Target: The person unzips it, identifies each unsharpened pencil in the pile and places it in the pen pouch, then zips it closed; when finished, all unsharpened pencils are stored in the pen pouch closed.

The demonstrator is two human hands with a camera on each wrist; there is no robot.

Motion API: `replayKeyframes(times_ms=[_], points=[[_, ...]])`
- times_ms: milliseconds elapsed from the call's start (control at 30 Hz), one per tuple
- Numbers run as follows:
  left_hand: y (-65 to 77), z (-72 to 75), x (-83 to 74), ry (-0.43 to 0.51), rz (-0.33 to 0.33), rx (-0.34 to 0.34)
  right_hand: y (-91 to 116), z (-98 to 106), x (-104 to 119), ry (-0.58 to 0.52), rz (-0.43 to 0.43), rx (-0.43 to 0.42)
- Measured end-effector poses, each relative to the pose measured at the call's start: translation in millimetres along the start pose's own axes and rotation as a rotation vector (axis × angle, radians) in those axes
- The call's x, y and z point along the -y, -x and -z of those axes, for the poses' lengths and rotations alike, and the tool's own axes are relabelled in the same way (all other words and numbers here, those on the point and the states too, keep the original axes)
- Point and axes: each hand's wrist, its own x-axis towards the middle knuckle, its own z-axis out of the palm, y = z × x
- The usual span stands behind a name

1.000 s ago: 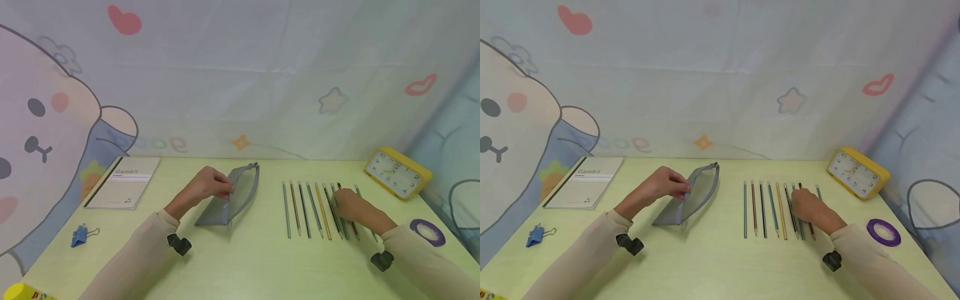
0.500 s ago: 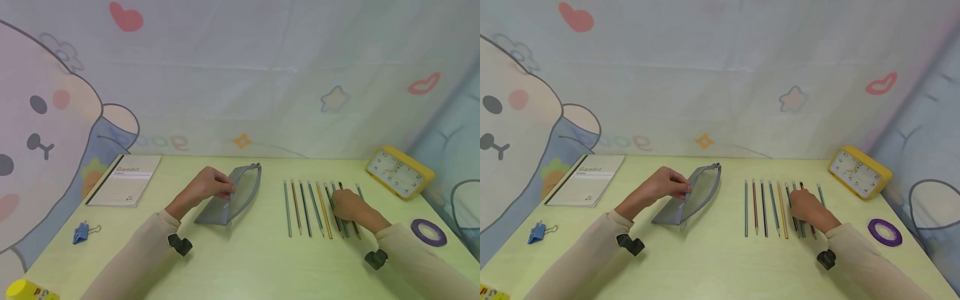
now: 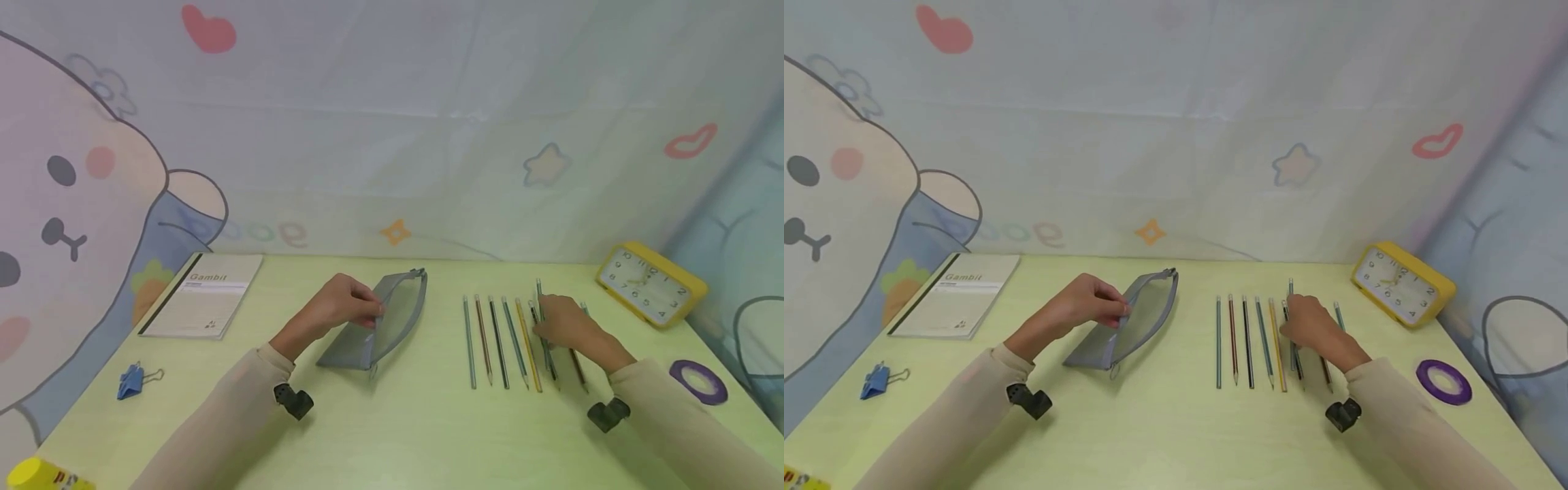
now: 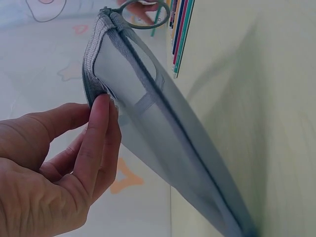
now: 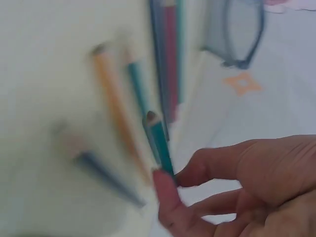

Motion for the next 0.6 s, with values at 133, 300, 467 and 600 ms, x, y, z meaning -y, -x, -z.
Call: replayKeyframes(times_ms=[133,300,467,600], points=[[-0.9,-0.8,1.1,0.005,-0.001,-0.008,-3,2,25,-0.21,0.028,-0.058],[-3.1,-3.5,3.9,0.017,-0.012,-0.002,-4,-9,64,-0.58,0.12,-0.003],[-3.7,-6.7,4.1,0.016,-0.018,-0.006,-11,-35,102,-0.856,0.174,0.142],[-5.7,-9.6,3.8,0.019,-0.022,-0.011,-23,-56,127,-0.925,0.166,0.18]])
